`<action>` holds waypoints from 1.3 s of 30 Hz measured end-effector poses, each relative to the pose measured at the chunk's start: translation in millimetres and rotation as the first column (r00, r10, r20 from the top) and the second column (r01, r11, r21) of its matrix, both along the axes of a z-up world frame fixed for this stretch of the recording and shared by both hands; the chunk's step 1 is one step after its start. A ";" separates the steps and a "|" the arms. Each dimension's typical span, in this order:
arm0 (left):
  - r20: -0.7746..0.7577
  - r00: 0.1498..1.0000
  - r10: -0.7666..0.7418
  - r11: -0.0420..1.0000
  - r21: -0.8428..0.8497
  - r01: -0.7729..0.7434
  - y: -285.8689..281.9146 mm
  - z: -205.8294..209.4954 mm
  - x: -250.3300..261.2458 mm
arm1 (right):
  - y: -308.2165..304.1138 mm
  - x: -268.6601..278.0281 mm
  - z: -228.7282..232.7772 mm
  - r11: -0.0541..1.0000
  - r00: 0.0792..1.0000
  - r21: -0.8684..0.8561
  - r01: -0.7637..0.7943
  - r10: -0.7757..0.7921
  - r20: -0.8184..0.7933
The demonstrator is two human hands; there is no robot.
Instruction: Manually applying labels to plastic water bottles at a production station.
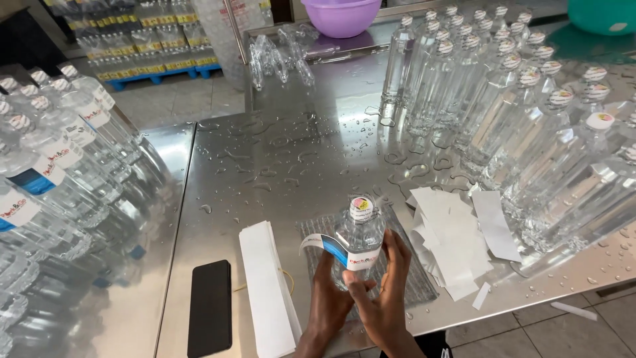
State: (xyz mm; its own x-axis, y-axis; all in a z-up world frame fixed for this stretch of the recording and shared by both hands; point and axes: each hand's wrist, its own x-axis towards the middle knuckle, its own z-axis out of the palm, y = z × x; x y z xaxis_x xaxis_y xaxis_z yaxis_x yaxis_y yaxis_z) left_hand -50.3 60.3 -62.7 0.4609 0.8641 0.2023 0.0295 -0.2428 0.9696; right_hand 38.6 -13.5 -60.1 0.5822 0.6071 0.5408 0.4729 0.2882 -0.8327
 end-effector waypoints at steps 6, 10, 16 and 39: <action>0.037 0.999 -0.028 1.000 0.007 0.028 1.7 2.8 -1.6 | 7.9 8.0 36.0 0.976 0.934 -0.050 -0.212 0.187 -0.304; 0.014 0.999 -0.045 0.999 -0.011 0.045 7.7 -5.1 -1.8 | 21.5 30.9 36.0 0.962 0.923 -0.068 -0.265 0.232 -0.307; -0.081 0.986 -0.144 0.986 -0.095 0.136 13.5 -9.6 -7.3 | 33.0 70.0 42.3 0.810 0.766 0.157 -0.565 0.586 -0.265; 0.228 0.957 0.179 0.921 0.303 -0.245 -74.4 27.2 -49.4 | 13.6 108.7 -87.1 0.654 0.938 -0.690 -0.312 0.328 -0.114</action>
State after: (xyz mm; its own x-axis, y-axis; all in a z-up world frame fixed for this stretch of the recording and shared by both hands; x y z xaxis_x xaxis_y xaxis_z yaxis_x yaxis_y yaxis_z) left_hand -99.7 -14.1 -35.5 0.1980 0.8086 0.5540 -0.0636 -0.5534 0.8305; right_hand 147.3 0.1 -147.2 0.2746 0.9565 -0.0981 0.4799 -0.2248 -0.8480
